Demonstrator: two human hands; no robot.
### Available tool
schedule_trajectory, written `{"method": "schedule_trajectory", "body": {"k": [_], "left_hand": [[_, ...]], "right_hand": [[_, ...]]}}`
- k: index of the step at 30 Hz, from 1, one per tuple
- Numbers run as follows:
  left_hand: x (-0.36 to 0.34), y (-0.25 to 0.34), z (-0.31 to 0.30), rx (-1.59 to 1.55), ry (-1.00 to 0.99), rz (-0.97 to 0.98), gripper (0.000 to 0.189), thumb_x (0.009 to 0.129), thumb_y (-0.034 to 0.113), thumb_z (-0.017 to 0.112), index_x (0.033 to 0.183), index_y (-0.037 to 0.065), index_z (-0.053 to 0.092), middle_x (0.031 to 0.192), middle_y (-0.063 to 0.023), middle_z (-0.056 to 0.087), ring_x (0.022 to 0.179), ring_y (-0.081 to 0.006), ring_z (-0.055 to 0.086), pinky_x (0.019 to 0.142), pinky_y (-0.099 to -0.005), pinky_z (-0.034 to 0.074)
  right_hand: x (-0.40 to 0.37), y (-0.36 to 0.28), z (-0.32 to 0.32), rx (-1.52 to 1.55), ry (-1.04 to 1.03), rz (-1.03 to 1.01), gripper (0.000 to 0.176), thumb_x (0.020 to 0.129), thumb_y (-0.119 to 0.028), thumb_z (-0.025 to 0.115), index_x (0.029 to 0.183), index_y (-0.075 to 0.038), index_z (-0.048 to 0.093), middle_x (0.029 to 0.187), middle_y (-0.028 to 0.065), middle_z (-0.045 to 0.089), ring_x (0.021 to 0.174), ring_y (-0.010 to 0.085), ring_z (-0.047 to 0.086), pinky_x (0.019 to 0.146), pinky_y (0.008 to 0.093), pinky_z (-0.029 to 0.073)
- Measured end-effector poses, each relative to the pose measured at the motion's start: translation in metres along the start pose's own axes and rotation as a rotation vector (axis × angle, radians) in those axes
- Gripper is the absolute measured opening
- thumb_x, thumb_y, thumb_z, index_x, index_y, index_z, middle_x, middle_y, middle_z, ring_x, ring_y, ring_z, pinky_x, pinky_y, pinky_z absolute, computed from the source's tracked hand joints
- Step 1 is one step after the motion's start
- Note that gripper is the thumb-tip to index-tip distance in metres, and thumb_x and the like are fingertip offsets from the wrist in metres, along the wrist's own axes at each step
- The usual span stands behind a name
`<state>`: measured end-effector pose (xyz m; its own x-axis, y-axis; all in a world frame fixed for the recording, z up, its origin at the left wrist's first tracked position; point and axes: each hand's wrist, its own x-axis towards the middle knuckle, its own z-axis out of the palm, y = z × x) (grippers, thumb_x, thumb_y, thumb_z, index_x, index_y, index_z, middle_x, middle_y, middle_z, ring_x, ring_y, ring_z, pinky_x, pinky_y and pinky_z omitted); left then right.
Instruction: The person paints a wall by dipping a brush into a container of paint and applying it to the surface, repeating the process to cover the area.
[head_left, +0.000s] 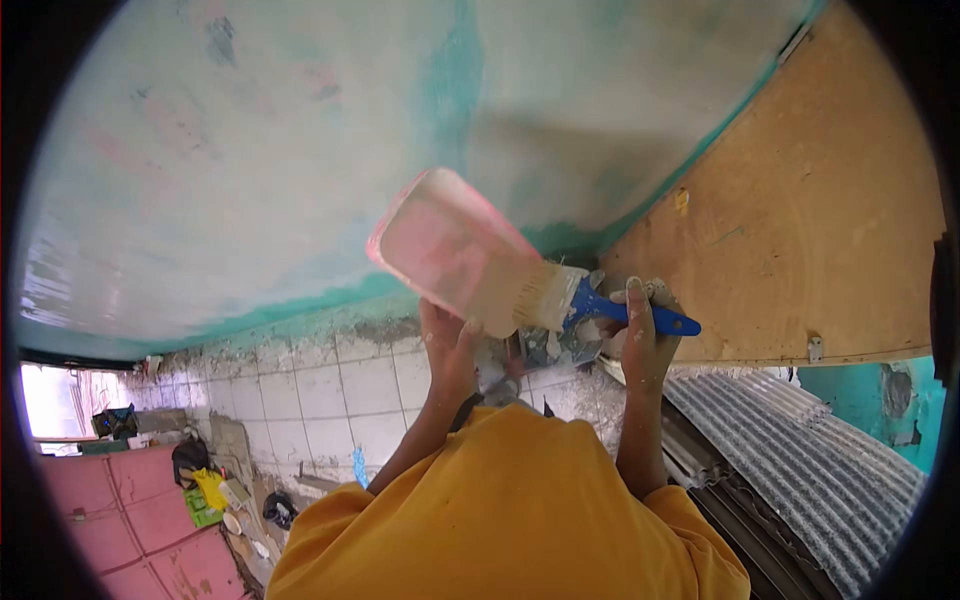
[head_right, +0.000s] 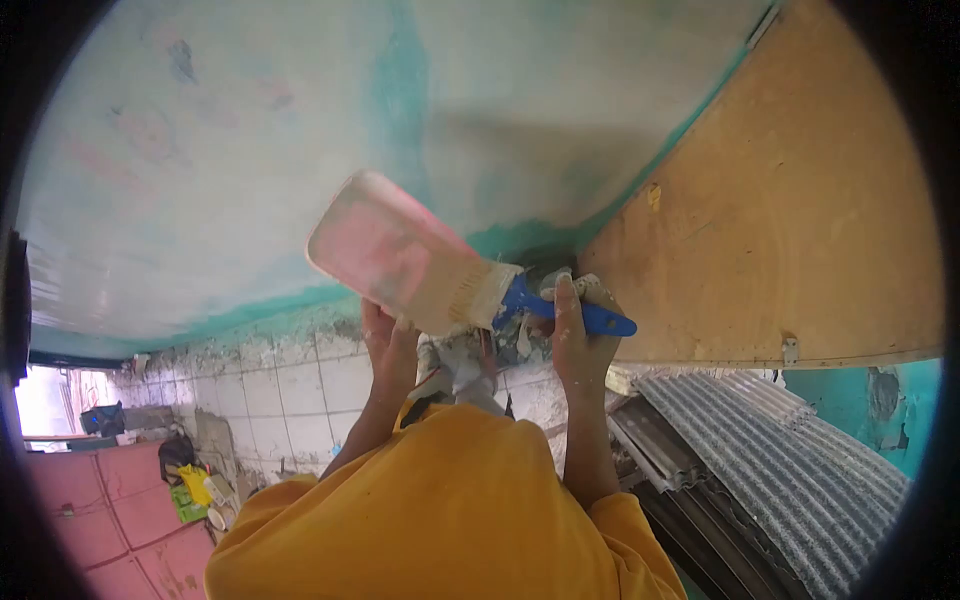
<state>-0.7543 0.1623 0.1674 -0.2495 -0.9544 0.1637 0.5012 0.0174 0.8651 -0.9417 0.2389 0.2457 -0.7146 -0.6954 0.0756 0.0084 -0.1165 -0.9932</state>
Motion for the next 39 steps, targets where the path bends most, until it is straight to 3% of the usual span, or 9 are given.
{"method": "schedule_trajectory", "body": {"k": [2,6,14,18,24,26,29,35,39], "left_hand": [[0.000,-0.005,-0.007,0.084,0.073,-0.048,0.069,0.085,0.031,0.066,0.134,0.005,0.025,0.128,-0.0085,0.040,0.116,-0.0190,0.044,0.095,-0.0347,0.041],[0.006,0.008,-0.007,-0.055,0.150,-0.053,0.069,0.085,0.023,0.065,0.136,0.003,0.023,0.129,-0.0116,0.039,0.118,-0.0203,0.044,0.091,-0.0363,0.046],[0.011,0.019,-0.022,-0.045,0.143,-0.035,0.068,0.087,0.023,0.062,0.137,0.006,0.021,0.130,-0.0105,0.038,0.118,-0.0218,0.045,0.093,-0.0402,0.046],[0.012,0.020,-0.033,-0.018,0.184,-0.071,0.066,0.087,0.022,0.062,0.137,0.007,0.022,0.130,-0.0102,0.037,0.118,-0.0216,0.044,0.092,-0.0393,0.046],[0.018,0.025,-0.049,-0.014,0.197,-0.093,0.066,0.086,0.024,0.064,0.135,0.007,0.024,0.128,-0.0088,0.039,0.116,-0.0201,0.045,0.089,-0.0365,0.046],[0.020,0.024,-0.052,0.000,0.188,-0.100,0.062,0.088,0.025,0.063,0.134,0.007,0.025,0.127,-0.0078,0.039,0.115,-0.0192,0.047,0.089,-0.0360,0.046],[0.028,0.029,-0.055,0.005,0.187,-0.124,0.061,0.089,0.025,0.062,0.134,0.006,0.026,0.127,-0.0075,0.039,0.115,-0.0189,0.046,0.090,-0.0356,0.046],[0.040,0.031,-0.056,-0.030,0.179,-0.155,0.059,0.089,0.022,0.061,0.134,0.007,0.025,0.130,-0.0066,0.037,0.117,-0.0179,0.044,0.093,-0.0355,0.043],[0.043,0.022,-0.063,0.008,0.153,-0.133,0.055,0.093,0.026,0.056,0.135,0.007,0.026,0.130,-0.0096,0.039,0.115,-0.0203,0.048,0.090,-0.0370,0.048]], "right_hand": [[0.009,0.006,-0.006,0.071,0.072,0.028,0.025,0.090,-0.021,0.059,0.074,-0.002,0.056,0.058,0.0053,0.056,0.046,0.0124,0.056,0.043,0.0242,0.043],[0.045,0.015,-0.004,0.108,0.203,0.086,0.023,0.090,-0.021,0.059,0.076,-0.003,0.057,0.063,0.0060,0.059,0.055,0.0136,0.059,0.050,0.0261,0.047],[0.192,-0.029,0.047,0.434,0.143,-0.289,0.037,0.097,-0.025,0.046,0.118,0.006,0.051,0.105,0.0185,0.064,0.090,0.0255,0.065,0.082,0.0328,0.053],[0.237,-0.040,0.082,0.670,0.148,-0.406,0.032,0.094,-0.019,0.051,0.111,0.008,0.055,0.096,0.0147,0.065,0.084,0.0222,0.066,0.077,0.0322,0.054],[0.217,0.122,0.089,0.561,0.400,-0.177,0.020,0.092,-0.013,0.054,0.094,0.006,0.060,0.089,0.0119,0.063,0.077,0.0209,0.066,0.067,0.0293,0.056],[0.195,0.141,0.081,0.444,0.420,0.040,0.023,0.091,-0.013,0.054,0.089,0.010,0.057,0.082,0.0121,0.063,0.070,0.0194,0.066,0.064,0.0280,0.055],[0.214,0.133,0.077,0.433,0.456,0.046,0.023,0.090,-0.013,0.055,0.088,0.010,0.057,0.080,0.0129,0.063,0.068,0.0194,0.065,0.060,0.0279,0.055],[0.245,-0.090,0.092,0.398,0.331,-0.331,0.021,0.090,-0.012,0.051,0.093,0.007,0.059,0.088,0.0137,0.065,0.069,0.0216,0.067,0.063,0.0289,0.057],[0.260,-0.151,0.095,0.573,0.193,-0.554,0.023,0.092,-0.014,0.050,0.103,0.006,0.055,0.095,0.0150,0.064,0.076,0.0228,0.067,0.069,0.0307,0.057]]}}
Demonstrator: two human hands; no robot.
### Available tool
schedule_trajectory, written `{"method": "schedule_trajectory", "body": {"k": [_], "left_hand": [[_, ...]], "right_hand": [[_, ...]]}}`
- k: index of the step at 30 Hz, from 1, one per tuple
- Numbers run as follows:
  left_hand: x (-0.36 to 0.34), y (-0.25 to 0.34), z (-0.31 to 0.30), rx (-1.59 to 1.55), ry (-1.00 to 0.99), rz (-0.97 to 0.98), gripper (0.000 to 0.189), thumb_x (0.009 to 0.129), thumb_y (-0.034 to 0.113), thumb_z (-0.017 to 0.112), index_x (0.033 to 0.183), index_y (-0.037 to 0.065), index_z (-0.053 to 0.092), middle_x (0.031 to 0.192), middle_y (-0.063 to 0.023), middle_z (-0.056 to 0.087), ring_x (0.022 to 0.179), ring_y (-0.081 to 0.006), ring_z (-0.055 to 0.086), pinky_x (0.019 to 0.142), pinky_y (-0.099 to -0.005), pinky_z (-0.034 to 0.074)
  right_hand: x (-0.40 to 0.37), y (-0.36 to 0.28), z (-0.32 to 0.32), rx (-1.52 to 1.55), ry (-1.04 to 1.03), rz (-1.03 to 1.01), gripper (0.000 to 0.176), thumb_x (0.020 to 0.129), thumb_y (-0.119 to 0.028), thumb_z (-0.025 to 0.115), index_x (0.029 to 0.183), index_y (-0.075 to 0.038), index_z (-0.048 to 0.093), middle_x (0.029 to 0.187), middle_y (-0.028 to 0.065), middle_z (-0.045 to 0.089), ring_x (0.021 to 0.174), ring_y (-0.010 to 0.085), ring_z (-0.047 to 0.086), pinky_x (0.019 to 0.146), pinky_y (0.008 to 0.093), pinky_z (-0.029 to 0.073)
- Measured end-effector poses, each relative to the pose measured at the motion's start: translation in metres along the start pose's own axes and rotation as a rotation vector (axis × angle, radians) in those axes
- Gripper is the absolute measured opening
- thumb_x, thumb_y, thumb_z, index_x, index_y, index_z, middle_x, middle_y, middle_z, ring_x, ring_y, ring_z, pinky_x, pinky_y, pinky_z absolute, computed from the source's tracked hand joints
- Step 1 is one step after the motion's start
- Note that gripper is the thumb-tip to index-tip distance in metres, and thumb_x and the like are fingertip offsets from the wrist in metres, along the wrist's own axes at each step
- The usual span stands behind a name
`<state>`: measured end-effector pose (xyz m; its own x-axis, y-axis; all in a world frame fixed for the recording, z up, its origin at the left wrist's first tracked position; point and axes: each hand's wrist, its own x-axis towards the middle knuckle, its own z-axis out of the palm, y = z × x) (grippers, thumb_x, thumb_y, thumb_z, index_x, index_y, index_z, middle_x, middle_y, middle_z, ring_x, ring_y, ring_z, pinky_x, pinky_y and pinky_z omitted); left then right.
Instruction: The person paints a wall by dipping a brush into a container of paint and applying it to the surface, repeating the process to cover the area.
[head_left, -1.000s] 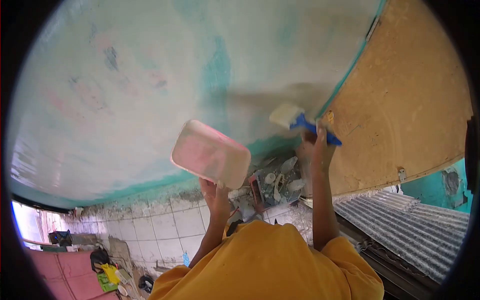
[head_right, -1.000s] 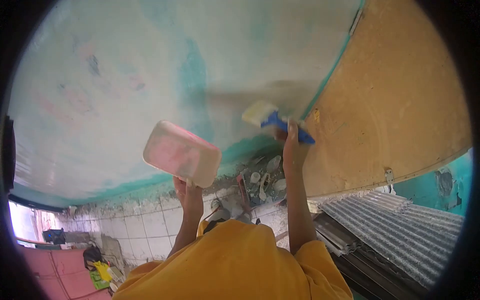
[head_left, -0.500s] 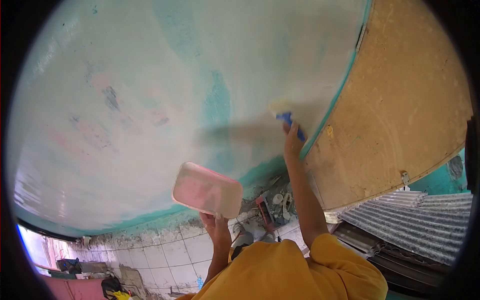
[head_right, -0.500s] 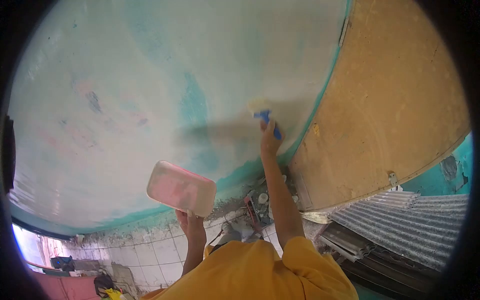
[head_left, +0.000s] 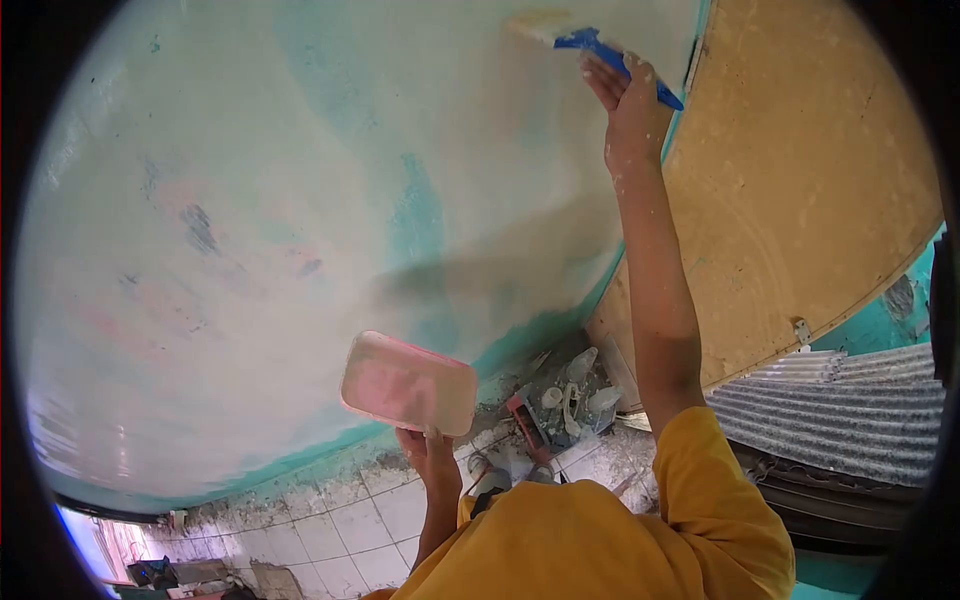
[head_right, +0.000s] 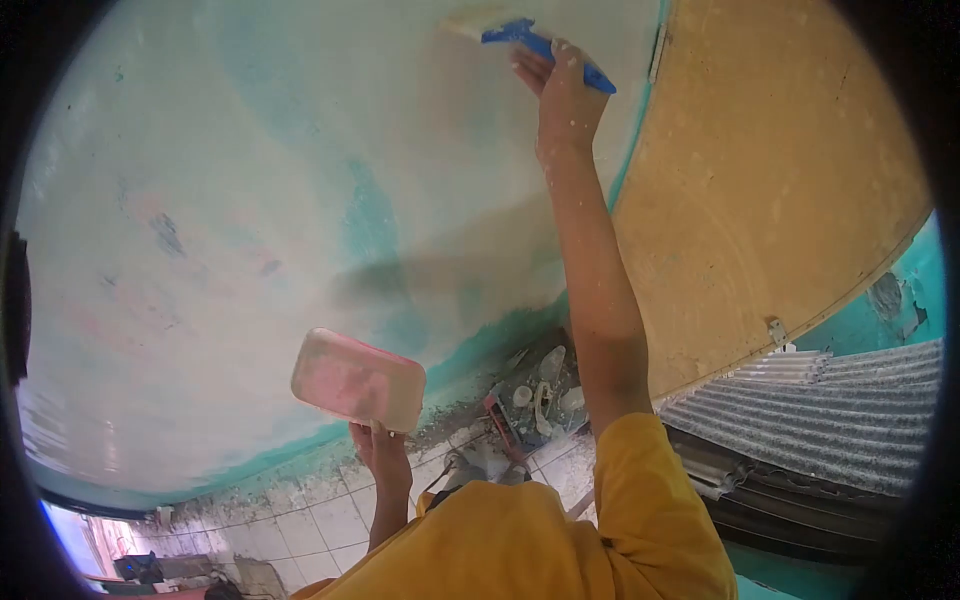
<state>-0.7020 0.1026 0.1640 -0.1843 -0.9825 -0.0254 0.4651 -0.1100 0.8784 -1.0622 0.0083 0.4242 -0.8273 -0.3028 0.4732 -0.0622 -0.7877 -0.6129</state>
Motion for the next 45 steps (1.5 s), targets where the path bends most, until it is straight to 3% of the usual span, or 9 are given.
{"method": "schedule_trajectory", "body": {"k": [9,13,19,24,30,35,37,42,45], "left_hand": [[-0.005,0.003,0.000,-0.024,0.028,-0.040,0.056,0.090,0.020,0.057,0.133,0.007,0.024,0.131,-0.0076,0.037,0.122,-0.0213,0.042,0.098,-0.0399,0.041],[-0.005,0.004,-0.002,-0.033,0.023,-0.046,0.058,0.089,0.021,0.059,0.133,0.007,0.024,0.131,-0.0075,0.037,0.121,-0.0211,0.042,0.098,-0.0400,0.041],[-0.008,0.001,-0.006,-0.023,0.019,-0.036,0.060,0.088,0.024,0.061,0.133,0.007,0.025,0.130,-0.0075,0.038,0.121,-0.0208,0.042,0.097,-0.0400,0.041],[-0.009,0.000,-0.002,-0.054,0.023,-0.022,0.056,0.090,0.023,0.060,0.132,0.006,0.027,0.130,-0.0081,0.038,0.118,-0.0202,0.044,0.095,-0.0383,0.043],[-0.007,0.003,-0.012,-0.027,0.037,-0.038,0.059,0.090,0.024,0.061,0.133,0.006,0.025,0.131,-0.0084,0.038,0.119,-0.0205,0.044,0.095,-0.0377,0.044],[0.002,0.011,-0.020,-0.015,0.037,-0.005,0.064,0.088,0.027,0.063,0.134,0.006,0.025,0.133,-0.0084,0.037,0.121,-0.0219,0.043,0.096,-0.0396,0.043],[0.009,0.014,-0.025,0.000,0.042,-0.017,0.065,0.087,0.028,0.063,0.135,0.006,0.024,0.134,-0.0083,0.037,0.121,-0.0223,0.043,0.097,-0.0401,0.043],[0.022,0.013,-0.039,-0.020,-0.005,-0.024,0.061,0.089,0.024,0.061,0.135,0.008,0.025,0.134,-0.0075,0.037,0.122,-0.0214,0.043,0.097,-0.0396,0.043],[0.030,0.016,-0.038,-0.022,-0.005,-0.050,0.058,0.090,0.022,0.059,0.135,0.007,0.025,0.134,-0.0073,0.037,0.122,-0.0211,0.043,0.096,-0.0394,0.044]], "right_hand": [[-0.145,0.148,-0.144,-0.153,0.347,0.331,0.028,0.093,-0.020,0.052,0.097,0.007,0.060,0.087,0.0131,0.064,0.073,0.0197,0.066,0.065,0.0291,0.056],[-0.168,0.148,-0.158,-0.279,0.325,0.556,0.026,0.093,-0.017,0.051,0.094,0.007,0.060,0.085,0.0127,0.065,0.067,0.0183,0.066,0.063,0.0278,0.056],[-0.056,0.050,-0.041,-0.186,0.123,0.180,0.023,0.092,-0.012,0.050,0.099,0.008,0.059,0.088,0.0138,0.065,0.068,0.0205,0.067,0.061,0.0283,0.057],[-0.002,-0.009,0.013,0.077,-0.127,-0.038,0.029,0.094,-0.017,0.044,0.105,0.007,0.056,0.096,0.0173,0.064,0.083,0.0260,0.067,0.078,0.0329,0.056],[-0.085,0.105,-0.085,-0.005,0.240,0.310,0.040,0.099,-0.025,0.041,0.125,0.005,0.045,0.113,0.0169,0.059,0.098,0.0245,0.062,0.090,0.0354,0.051],[-0.179,0.166,-0.171,-0.198,0.460,0.523,0.031,0.095,-0.021,0.049,0.110,0.005,0.056,0.100,0.0163,0.064,0.077,0.0217,0.067,0.067,0.0295,0.058],[-0.178,0.156,-0.165,-0.311,0.455,0.534,0.021,0.091,-0.015,0.052,0.091,0.005,0.060,0.079,0.0096,0.063,0.062,0.0183,0.063,0.058,0.0286,0.055],[-0.058,0.074,-0.065,-0.364,0.226,0.172,0.022,0.094,-0.014,0.048,0.095,0.006,0.057,0.085,0.0136,0.065,0.064,0.0199,0.066,0.059,0.0298,0.057],[-0.011,0.017,-0.012,-0.150,0.101,-0.026,0.029,0.095,-0.018,0.041,0.099,0.007,0.057,0.087,0.0162,0.065,0.078,0.0238,0.066,0.077,0.0323,0.056]]}}
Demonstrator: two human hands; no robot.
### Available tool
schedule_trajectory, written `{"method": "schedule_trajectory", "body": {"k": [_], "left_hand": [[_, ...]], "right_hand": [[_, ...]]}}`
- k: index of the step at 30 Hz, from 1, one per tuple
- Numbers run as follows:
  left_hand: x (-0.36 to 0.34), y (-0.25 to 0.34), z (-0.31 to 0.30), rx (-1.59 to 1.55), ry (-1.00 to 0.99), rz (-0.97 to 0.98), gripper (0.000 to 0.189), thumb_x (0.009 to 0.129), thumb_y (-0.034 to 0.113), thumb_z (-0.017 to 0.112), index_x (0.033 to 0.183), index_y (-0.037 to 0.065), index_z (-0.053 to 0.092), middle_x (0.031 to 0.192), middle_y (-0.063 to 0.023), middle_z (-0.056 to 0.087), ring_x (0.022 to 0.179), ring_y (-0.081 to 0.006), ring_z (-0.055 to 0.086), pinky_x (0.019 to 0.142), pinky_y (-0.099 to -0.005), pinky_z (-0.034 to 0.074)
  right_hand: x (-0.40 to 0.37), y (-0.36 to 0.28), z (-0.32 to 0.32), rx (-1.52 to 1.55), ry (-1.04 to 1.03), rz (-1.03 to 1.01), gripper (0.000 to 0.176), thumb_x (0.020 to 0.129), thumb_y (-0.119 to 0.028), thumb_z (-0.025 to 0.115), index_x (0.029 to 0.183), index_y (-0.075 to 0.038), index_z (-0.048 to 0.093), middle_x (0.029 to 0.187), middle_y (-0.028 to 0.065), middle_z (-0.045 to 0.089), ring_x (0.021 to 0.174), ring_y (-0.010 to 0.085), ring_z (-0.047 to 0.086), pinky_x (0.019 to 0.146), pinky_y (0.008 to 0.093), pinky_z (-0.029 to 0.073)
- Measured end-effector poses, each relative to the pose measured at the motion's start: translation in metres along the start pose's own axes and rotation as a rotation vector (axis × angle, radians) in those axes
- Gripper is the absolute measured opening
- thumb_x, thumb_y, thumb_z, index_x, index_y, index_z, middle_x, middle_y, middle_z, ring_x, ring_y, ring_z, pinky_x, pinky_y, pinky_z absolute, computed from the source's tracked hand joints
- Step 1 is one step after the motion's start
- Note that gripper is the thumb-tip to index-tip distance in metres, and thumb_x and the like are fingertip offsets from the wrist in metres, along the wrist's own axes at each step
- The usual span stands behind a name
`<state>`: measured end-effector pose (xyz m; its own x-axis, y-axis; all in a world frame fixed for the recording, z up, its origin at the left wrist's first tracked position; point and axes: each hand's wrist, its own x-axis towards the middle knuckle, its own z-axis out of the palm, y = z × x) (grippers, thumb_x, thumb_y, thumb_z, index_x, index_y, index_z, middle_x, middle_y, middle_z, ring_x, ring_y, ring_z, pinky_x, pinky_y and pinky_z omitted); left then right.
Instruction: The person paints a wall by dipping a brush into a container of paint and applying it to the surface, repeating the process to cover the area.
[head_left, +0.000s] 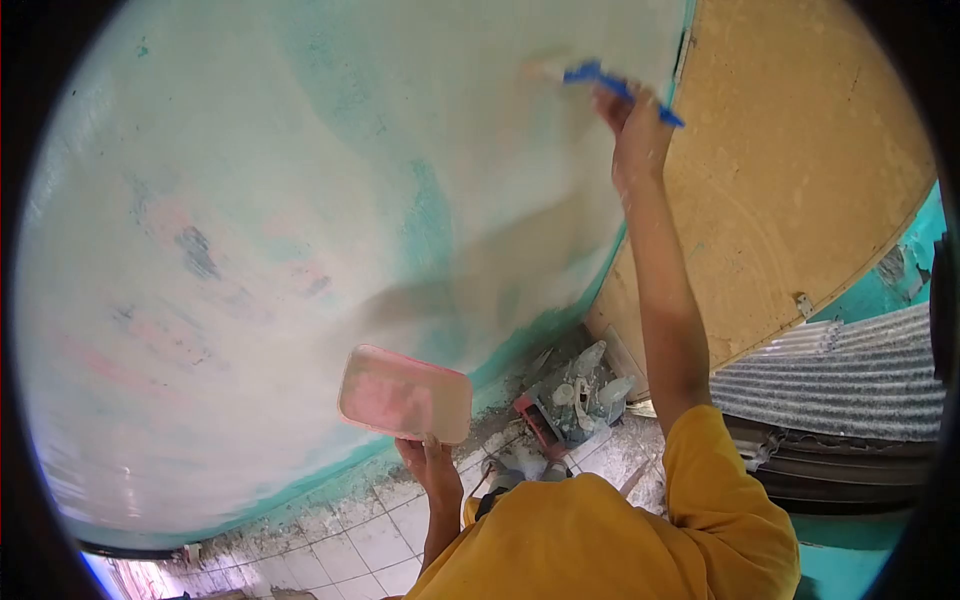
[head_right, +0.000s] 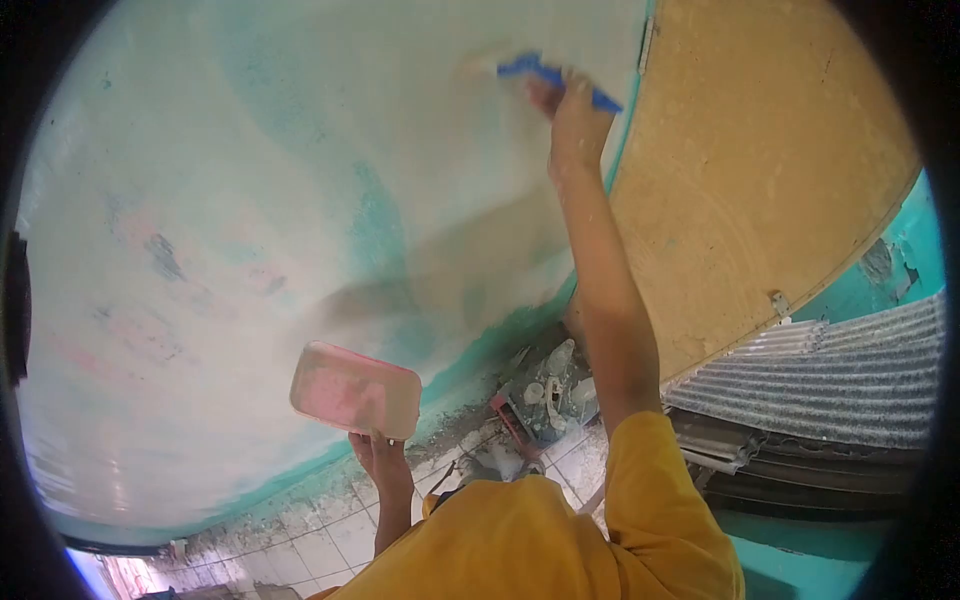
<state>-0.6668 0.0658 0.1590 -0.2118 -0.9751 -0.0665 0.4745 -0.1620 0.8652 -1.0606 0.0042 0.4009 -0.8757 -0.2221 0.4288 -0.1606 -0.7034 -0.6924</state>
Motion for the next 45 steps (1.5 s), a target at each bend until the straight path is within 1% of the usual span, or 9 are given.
{"method": "schedule_trajectory", "body": {"k": [6,12,19,24,28,33,36,38,45], "left_hand": [[0.019,0.000,-0.013,0.004,-0.056,-0.029,0.059,0.090,0.022,0.060,0.135,0.007,0.024,0.133,-0.0069,0.037,0.122,-0.0210,0.043,0.096,-0.0387,0.043],[0.036,0.012,-0.028,0.022,-0.077,-0.033,0.063,0.087,0.025,0.064,0.134,0.008,0.025,0.133,-0.0068,0.036,0.122,-0.0208,0.043,0.096,-0.0394,0.043],[0.049,0.017,-0.044,0.056,-0.137,-0.045,0.064,0.086,0.027,0.066,0.132,0.008,0.026,0.132,-0.0068,0.037,0.122,-0.0220,0.043,0.097,-0.0409,0.043],[0.051,0.021,-0.042,0.021,-0.156,-0.046,0.065,0.085,0.028,0.066,0.132,0.009,0.026,0.132,-0.0101,0.037,0.122,-0.0236,0.043,0.097,-0.0423,0.043],[0.052,0.015,-0.046,-0.012,-0.138,-0.050,0.065,0.085,0.027,0.066,0.132,0.009,0.025,0.132,-0.0114,0.037,0.122,-0.0247,0.044,0.096,-0.0426,0.044],[0.057,0.007,-0.056,-0.004,-0.131,-0.042,0.063,0.085,0.028,0.068,0.129,0.009,0.028,0.127,-0.0089,0.039,0.118,-0.0226,0.046,0.094,-0.0404,0.044],[0.058,0.019,-0.045,0.004,-0.128,-0.037,0.063,0.084,0.029,0.069,0.127,0.008,0.029,0.124,-0.0077,0.040,0.116,-0.0212,0.046,0.094,-0.0395,0.044],[0.059,0.023,-0.037,-0.005,-0.130,-0.033,0.063,0.083,0.029,0.069,0.127,0.008,0.029,0.124,-0.0076,0.040,0.116,-0.0207,0.046,0.094,-0.0392,0.044],[0.058,0.015,-0.019,0.041,-0.136,-0.045,0.064,0.082,0.026,0.069,0.128,0.007,0.028,0.124,-0.0077,0.038,0.117,-0.0192,0.044,0.095,-0.0387,0.043]], "right_hand": [[-0.021,0.046,-0.016,0.238,0.032,0.131,0.032,0.098,-0.023,0.034,0.111,0.001,0.052,0.106,0.0130,0.061,0.095,0.0227,0.060,0.089,0.0363,0.049],[-0.162,0.182,-0.133,0.065,0.322,0.433,0.028,0.095,-0.024,0.043,0.104,-0.001,0.055,0.092,0.0127,0.065,0.081,0.0200,0.064,0.075,0.0338,0.054],[-0.095,0.124,-0.085,-0.419,0.254,0.247,0.024,0.091,-0.016,0.050,0.087,0.005,0.060,0.077,0.0137,0.065,0.063,0.0206,0.066,0.057,0.0318,0.057],[-0.021,-0.001,0.016,-0.186,0.108,-0.058,0.028,0.091,-0.013,0.040,0.098,0.007,0.057,0.085,0.0174,0.066,0.074,0.0254,0.066,0.074,0.0335,0.056],[-0.018,0.005,0.017,0.154,-0.067,-0.077,0.028,0.095,-0.019,0.038,0.102,0.003,0.055,0.097,0.0157,0.065,0.087,0.0233,0.064,0.086,0.0348,0.051],[-0.114,0.155,-0.071,0.391,0.230,0.247,0.021,0.093,-0.027,0.048,0.087,-0.008,0.055,0.076,0.0023,0.055,0.073,0.0156,0.053,0.072,0.0310,0.046],[-0.197,0.239,-0.147,0.305,0.451,0.445,0.029,0.094,-0.026,0.047,0.106,-0.001,0.055,0.100,0.0121,0.061,0.091,0.0227,0.061,0.081,0.0349,0.050],[-0.229,0.249,-0.162,0.230,0.569,0.517,0.028,0.094,-0.025,0.047,0.105,0.000,0.056,0.097,0.0134,0.062,0.091,0.0231,0.063,0.079,0.0344,0.052],[-0.226,0.205,-0.169,-0.213,0.332,0.605,0.027,0.093,-0.022,0.047,0.104,0.001,0.056,0.083,0.0139,0.067,0.070,0.0210,0.066,0.064,0.0283,0.054]]}}
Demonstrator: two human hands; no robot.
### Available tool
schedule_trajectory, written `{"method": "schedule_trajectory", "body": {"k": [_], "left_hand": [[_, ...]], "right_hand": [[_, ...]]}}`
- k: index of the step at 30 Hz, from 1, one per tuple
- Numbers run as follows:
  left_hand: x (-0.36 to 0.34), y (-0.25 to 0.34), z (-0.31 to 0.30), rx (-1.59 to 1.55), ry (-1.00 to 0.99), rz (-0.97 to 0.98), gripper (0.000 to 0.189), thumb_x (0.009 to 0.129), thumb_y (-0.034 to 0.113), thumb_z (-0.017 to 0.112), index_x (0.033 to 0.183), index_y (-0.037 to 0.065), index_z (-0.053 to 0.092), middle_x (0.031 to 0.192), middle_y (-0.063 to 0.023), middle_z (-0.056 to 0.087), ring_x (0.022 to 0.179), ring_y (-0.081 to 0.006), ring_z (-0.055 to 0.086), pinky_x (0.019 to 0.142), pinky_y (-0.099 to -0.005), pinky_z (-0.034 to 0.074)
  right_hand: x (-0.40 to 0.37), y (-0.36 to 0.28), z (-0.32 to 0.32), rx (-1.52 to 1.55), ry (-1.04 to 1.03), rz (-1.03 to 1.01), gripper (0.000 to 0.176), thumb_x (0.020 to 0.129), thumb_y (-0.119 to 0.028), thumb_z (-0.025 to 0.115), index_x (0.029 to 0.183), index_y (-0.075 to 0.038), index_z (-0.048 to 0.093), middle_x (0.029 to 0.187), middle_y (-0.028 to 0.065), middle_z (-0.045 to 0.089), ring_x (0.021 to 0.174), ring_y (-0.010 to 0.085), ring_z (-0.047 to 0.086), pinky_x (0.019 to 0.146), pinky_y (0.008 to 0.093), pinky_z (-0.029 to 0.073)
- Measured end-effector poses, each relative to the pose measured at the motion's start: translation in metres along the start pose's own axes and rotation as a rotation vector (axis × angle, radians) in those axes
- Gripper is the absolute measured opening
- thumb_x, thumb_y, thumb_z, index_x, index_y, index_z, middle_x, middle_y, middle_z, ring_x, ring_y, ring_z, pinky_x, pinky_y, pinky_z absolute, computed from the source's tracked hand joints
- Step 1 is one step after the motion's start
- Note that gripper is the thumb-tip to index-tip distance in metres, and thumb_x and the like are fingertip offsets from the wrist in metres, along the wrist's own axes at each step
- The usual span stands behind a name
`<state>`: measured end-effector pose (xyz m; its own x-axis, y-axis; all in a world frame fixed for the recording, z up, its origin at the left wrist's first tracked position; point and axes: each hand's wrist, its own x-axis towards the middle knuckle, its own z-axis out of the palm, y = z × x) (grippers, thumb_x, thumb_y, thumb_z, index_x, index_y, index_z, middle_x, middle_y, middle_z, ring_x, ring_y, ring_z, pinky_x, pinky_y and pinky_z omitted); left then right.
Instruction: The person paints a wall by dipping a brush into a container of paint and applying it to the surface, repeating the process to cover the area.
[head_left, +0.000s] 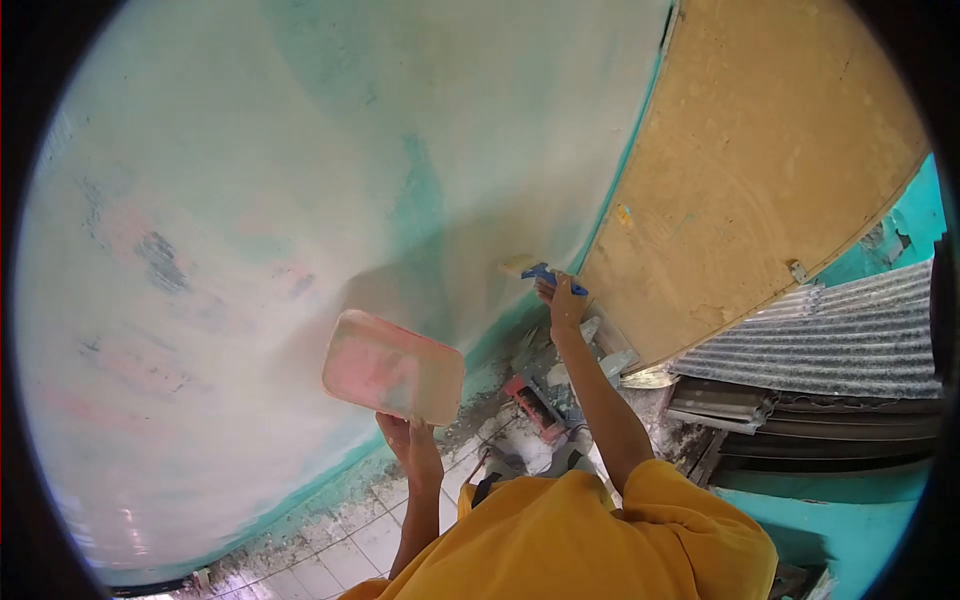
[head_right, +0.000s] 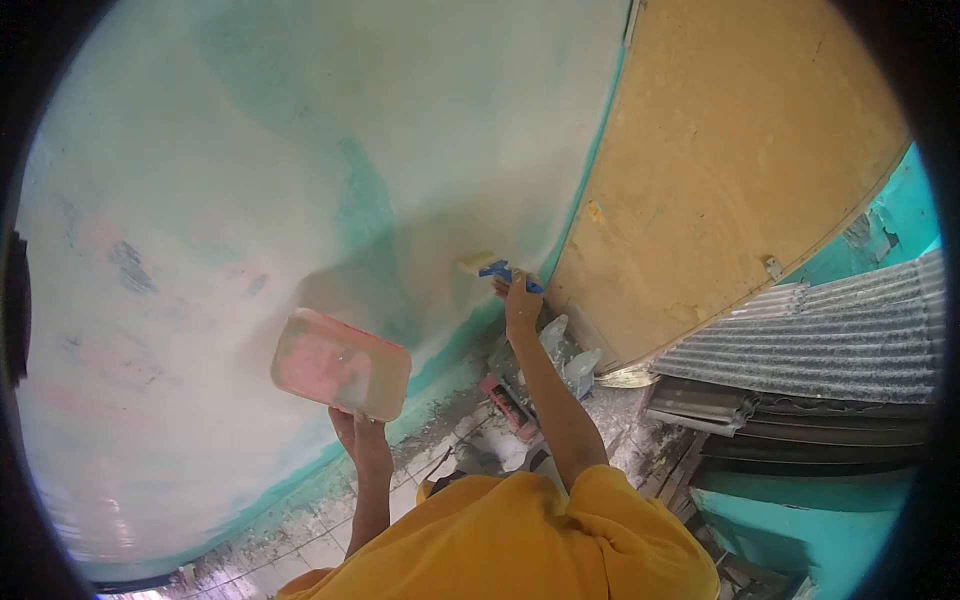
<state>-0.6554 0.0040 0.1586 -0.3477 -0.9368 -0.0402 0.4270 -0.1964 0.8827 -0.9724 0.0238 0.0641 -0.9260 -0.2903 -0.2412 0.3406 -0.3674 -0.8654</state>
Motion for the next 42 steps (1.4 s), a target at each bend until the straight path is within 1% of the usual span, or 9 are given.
{"method": "schedule_trajectory", "body": {"k": [10,13,15,20,22,24,27,31,42], "left_hand": [[-0.001,-0.038,0.079,0.011,-0.117,0.110,0.063,0.082,0.023,0.068,0.127,0.003,0.028,0.121,-0.0086,0.040,0.120,-0.0198,0.039,0.099,-0.0380,0.036],[-0.007,-0.049,0.113,0.124,-0.155,0.162,0.059,0.083,0.032,0.069,0.122,0.006,0.033,0.118,-0.0058,0.040,0.115,-0.0177,0.042,0.093,-0.0329,0.040],[-0.020,-0.047,0.147,0.196,-0.169,0.224,0.062,0.083,0.029,0.068,0.126,0.004,0.031,0.122,-0.0072,0.039,0.119,-0.0184,0.039,0.097,-0.0335,0.036],[-0.053,-0.064,0.208,0.167,-0.242,0.215,0.074,0.082,0.026,0.065,0.137,0.001,0.022,0.132,-0.0111,0.036,0.125,-0.0207,0.033,0.104,-0.0378,0.028],[-0.062,-0.076,0.226,0.108,-0.298,0.255,0.067,0.081,0.010,0.064,0.131,0.004,0.022,0.130,-0.0115,0.035,0.120,-0.0201,0.037,0.095,-0.0380,0.040],[-0.068,-0.088,0.242,0.110,-0.301,0.262,0.069,0.081,0.012,0.066,0.132,0.004,0.020,0.133,-0.0122,0.034,0.121,-0.0208,0.038,0.096,-0.0383,0.040],[-0.080,-0.098,0.262,0.087,-0.290,0.270,0.075,0.080,0.016,0.069,0.134,0.004,0.018,0.137,-0.0134,0.031,0.124,-0.0222,0.037,0.098,-0.0387,0.039],[-0.088,-0.111,0.274,0.085,-0.254,0.276,0.081,0.079,0.021,0.072,0.136,0.003,0.017,0.139,-0.0136,0.030,0.128,-0.0236,0.035,0.098,-0.0382,0.039],[-0.087,-0.124,0.277,0.003,-0.086,0.237,0.068,0.083,0.011,0.064,0.135,0.000,0.022,0.133,-0.0137,0.037,0.123,-0.0212,0.038,0.102,-0.0379,0.032]], "right_hand": [[-0.094,-0.194,-0.024,-0.164,-0.328,-0.231,0.024,0.093,-0.021,0.057,0.089,0.003,0.058,0.068,0.0121,0.065,0.053,0.0143,0.061,0.049,0.0244,0.049],[-0.113,-0.233,-0.039,-0.207,-0.309,-0.248,0.025,0.092,-0.020,0.058,0.084,0.004,0.060,0.065,0.0122,0.064,0.051,0.0152,0.061,0.047,0.0248,0.048],[-0.118,-0.251,-0.053,-0.254,-0.303,-0.291,0.025,0.092,-0.018,0.059,0.082,0.005,0.061,0.065,0.0109,0.063,0.051,0.0151,0.062,0.046,0.0249,0.049],[-0.102,-0.266,-0.088,-0.335,-0.295,-0.310,0.023,0.090,-0.017,0.061,0.079,0.004,0.062,0.066,0.0074,0.062,0.050,0.0130,0.061,0.045,0.0237,0.048],[-0.093,-0.268,-0.098,-0.332,-0.297,-0.337,0.024,0.090,-0.016,0.062,0.076,0.003,0.063,0.066,0.0063,0.062,0.050,0.0123,0.060,0.045,0.0231,0.048],[-0.081,-0.267,-0.111,-0.363,-0.337,-0.321,0.023,0.089,-0.016,0.062,0.074,0.001,0.060,0.059,0.0030,0.057,0.046,0.0094,0.056,0.041,0.0221,0.043],[-0.067,-0.270,-0.126,-0.568,-0.425,-0.339,0.024,0.089,-0.016,0.062,0.073,0.001,0.060,0.057,0.0020,0.056,0.046,0.0081,0.056,0.041,0.0215,0.044],[-0.052,-0.271,-0.139,-0.576,-0.478,-0.392,0.025,0.089,-0.017,0.062,0.071,0.000,0.058,0.057,0.0012,0.055,0.047,0.0070,0.055,0.041,0.0207,0.042],[-0.030,-0.294,-0.144,-0.340,-0.172,-0.324,0.027,0.091,-0.018,0.060,0.069,-0.003,0.054,0.056,0.0005,0.050,0.041,0.0067,0.045,0.037,0.0225,0.034]]}}
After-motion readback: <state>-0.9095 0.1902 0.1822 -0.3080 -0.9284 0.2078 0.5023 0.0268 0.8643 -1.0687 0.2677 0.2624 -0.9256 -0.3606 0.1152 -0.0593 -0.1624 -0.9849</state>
